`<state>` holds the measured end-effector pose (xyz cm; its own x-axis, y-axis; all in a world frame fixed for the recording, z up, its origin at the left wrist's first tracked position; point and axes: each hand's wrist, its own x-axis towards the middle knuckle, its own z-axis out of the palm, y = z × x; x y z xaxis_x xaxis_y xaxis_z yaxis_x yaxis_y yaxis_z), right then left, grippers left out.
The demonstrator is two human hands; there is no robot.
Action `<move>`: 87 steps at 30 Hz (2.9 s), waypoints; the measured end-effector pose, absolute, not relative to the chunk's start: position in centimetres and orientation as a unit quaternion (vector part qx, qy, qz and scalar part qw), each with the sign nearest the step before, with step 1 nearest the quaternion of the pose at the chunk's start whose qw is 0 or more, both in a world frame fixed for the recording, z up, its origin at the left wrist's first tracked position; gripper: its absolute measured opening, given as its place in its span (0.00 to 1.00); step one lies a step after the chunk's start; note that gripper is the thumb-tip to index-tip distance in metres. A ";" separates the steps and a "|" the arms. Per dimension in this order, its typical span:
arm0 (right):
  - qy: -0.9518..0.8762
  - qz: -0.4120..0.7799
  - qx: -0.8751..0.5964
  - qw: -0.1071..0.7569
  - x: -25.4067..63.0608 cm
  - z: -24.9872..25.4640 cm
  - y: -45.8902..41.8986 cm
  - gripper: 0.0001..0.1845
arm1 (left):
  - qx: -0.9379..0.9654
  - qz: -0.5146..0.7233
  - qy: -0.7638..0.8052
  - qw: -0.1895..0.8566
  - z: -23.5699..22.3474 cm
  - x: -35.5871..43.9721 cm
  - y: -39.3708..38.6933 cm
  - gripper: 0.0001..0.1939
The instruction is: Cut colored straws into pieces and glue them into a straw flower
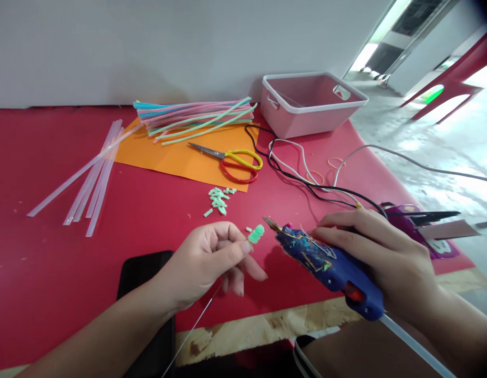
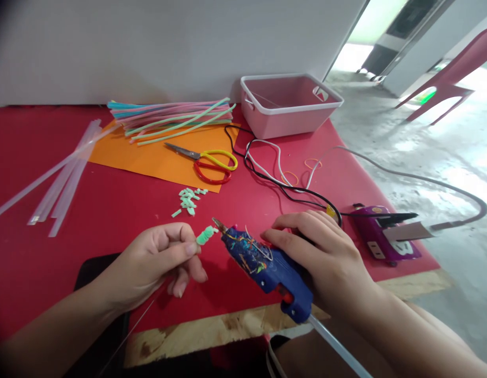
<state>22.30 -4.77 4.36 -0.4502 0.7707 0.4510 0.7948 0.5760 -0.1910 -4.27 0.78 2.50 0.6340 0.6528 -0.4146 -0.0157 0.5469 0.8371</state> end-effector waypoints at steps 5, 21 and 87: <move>-0.868 -0.016 -0.433 0.245 22.3 4.4 -4.9 0.11 | 0.419 0.214 0.370 0.801 2.6 -4.3 0.7 0.11; -0.852 -0.052 -0.488 0.181 23.4 3.7 -3.9 0.09 | 0.406 0.204 0.382 0.805 2.6 -4.1 0.8 0.11; -0.465 0.518 -0.455 0.555 14.5 2.2 4.0 0.06 | 0.363 0.347 0.418 0.757 2.6 -4.1 1.7 0.09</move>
<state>14.49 3.98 2.19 0.0303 0.9985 0.0457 -0.1528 0.0498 -0.9870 -4.07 1.71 2.57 0.4095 0.8288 -0.3813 -0.2209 0.4956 0.8400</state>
